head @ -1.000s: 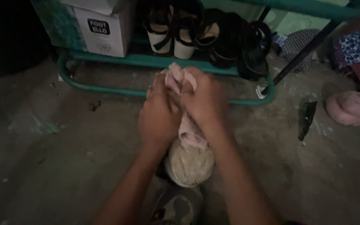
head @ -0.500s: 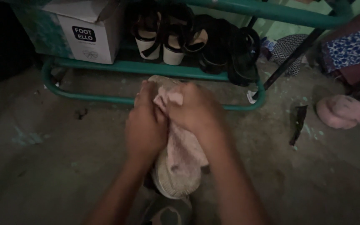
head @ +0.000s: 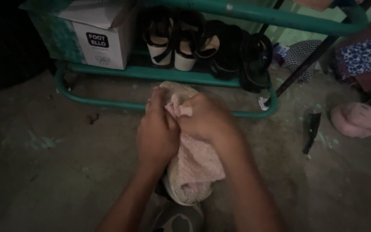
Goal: The person wipes a pair of white sneakers with a pink cloth, cleaning the soles and uppers. They place the shoes back on a green metal shoe rack.
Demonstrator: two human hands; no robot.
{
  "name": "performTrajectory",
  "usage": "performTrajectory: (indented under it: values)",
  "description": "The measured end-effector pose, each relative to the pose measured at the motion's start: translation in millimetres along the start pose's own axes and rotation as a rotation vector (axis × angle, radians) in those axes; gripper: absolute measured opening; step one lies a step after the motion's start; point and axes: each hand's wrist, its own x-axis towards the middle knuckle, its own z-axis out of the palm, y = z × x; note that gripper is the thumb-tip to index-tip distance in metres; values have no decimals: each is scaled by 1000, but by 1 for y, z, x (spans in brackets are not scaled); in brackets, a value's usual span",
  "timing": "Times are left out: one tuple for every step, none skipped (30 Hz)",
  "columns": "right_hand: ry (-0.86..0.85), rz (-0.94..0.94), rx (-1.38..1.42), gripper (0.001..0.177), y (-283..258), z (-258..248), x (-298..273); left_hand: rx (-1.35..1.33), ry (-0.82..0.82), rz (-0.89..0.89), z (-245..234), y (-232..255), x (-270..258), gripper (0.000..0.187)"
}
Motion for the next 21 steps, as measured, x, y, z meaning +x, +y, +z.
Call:
performTrajectory:
  values:
    - [-31, -1, 9, 38, 1, 0, 3, 10, 8, 17, 0, -1, 1, 49]
    - [-61, -3, 17, 35, 3, 1, 7, 20, 17, 34, 1, -2, 2, 48]
    - [36, -32, 44, 36, 4, 5, 11, 28, 25, 46, 3, -3, 3, 47]
    - [133, -61, 72, 37, 5, 11, 15, 17, 18, 22, 4, -4, 4, 47]
    - [233, -92, 99, 39, 5, 16, 17, 5, 13, 2, 4, -5, 5, 47]
    - [298, -83, 116, 39, 4, 22, 17, -8, 7, -18, 5, -4, 5, 48]
    - [364, -75, 132, 40, 0, 28, 18, 4, -10, -71, 5, -3, 7, 50]
    - [430, -66, 149, 40, -4, 31, 19, 16, -28, -124, 4, -2, 8, 52]
    - [412, -63, 145, 39, -6, 30, 21, 27, -43, -176, 4, -2, 10, 55]
    - [393, -60, 142, 38, -8, 28, 21, 23, -39, -157, 3, -2, 11, 55]
    - [371, -55, 136, 37, -9, 26, 20, 19, -36, -142, 2, -3, 10, 55]
    - [297, -48, 149, 37, -9, 23, 17, 14, -32, -128, 1, -4, 8, 55]
    - [227, -42, 163, 37, -9, 18, 16, 19, -4, -71, 0, -5, 8, 53]
    - [157, -36, 176, 38, -7, 14, 13, 24, 24, -14, -1, -5, 7, 51]
    - [85, -66, 180, 35, -3, 11, 9, 26, 51, 40, -1, -5, 3, 50]
    - [12, -97, 184, 32, 2, 8, 6, 17, 51, 54, -3, -6, -1, 51]
    - [-58, -128, 186, 29, 7, 4, 4, 5, 52, 69, -5, -5, -3, 53]
    - [-126, -129, 216, 28, 13, 1, 2, -6, 53, 83, -6, -2, -4, 55]
    - [-192, -133, 252, 27, 16, 0, 0, -29, 25, 39, -7, 0, -5, 57]
    - [-258, -136, 289, 26, 18, -1, -1, -52, -3, -5, -8, 2, -4, 58]
    - [-266, -110, 279, 27, 18, 0, -1, -72, -32, -51, -9, 2, -4, 60]
